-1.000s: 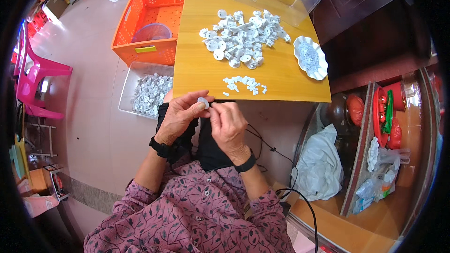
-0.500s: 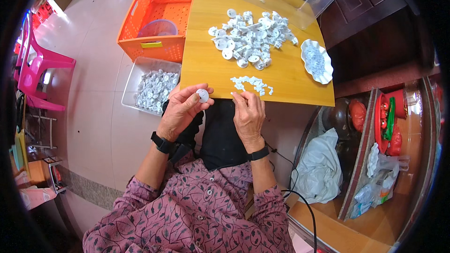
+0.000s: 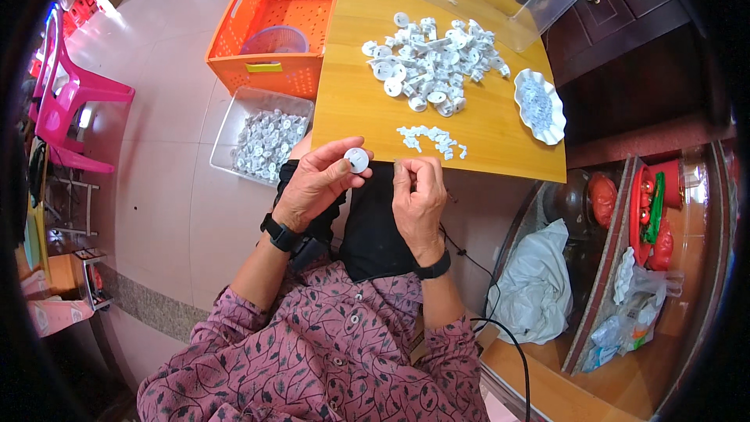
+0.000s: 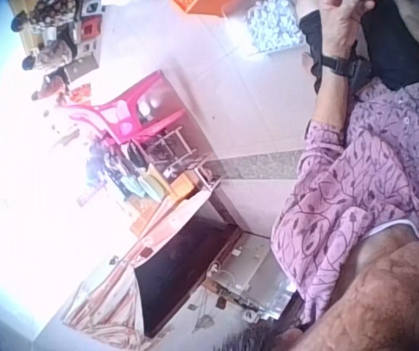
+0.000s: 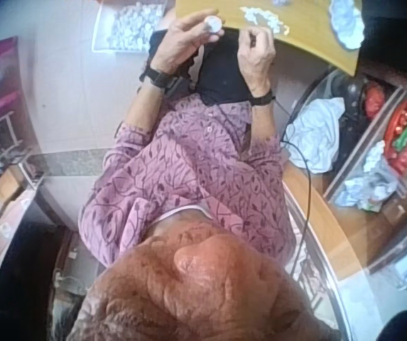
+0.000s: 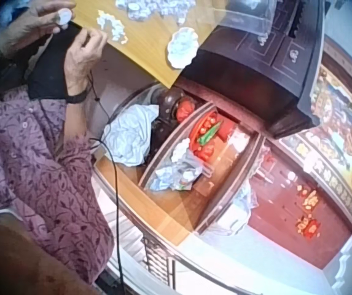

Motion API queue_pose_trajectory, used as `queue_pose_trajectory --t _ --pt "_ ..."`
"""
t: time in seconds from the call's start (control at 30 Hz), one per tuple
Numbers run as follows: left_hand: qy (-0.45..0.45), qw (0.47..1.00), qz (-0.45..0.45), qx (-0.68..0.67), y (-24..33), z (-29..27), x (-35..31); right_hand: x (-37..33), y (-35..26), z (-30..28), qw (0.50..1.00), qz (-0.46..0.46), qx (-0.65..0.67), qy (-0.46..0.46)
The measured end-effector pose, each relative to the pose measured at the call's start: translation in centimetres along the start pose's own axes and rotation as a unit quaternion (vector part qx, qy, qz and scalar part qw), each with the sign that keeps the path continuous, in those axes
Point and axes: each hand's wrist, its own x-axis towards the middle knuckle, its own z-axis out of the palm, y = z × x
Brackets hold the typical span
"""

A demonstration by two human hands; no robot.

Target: Manually assemble small white plastic parts on a wooden table.

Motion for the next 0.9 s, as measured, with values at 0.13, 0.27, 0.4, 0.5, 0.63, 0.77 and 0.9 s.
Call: queue_pose_trajectory --t 0.13,0.27,0.4,0.5,0.63,0.77,0.9 --pt "0.008 1.000 0.005 0.009 -0.4 0.0 0.0 0.2 -3.0 -0.4 0.998 0.009 0.061 -0.024" --pt "0.006 0.999 0.026 0.022 -0.9 0.3 0.3 0.2 -3.9 0.0 0.994 0.008 0.100 -0.041" --pt "0.011 0.998 0.035 0.043 -0.6 0.5 0.2 0.3 -4.0 0.4 0.996 -0.014 0.080 -0.036" --pt "0.004 0.996 0.053 0.065 -0.5 0.6 0.1 0.4 -4.1 0.7 0.996 -0.028 0.079 -0.035" --pt "0.002 0.995 0.057 0.080 -0.3 0.9 0.1 0.5 -4.1 0.8 0.996 -0.022 0.080 -0.034" --pt "-0.003 0.994 0.058 0.089 -0.3 0.7 0.0 0.5 -4.2 0.9 0.996 -0.019 0.074 -0.037" --pt "-0.006 0.993 0.055 0.108 -0.3 0.6 0.1 0.4 -4.2 0.8 0.997 -0.014 0.066 -0.034"
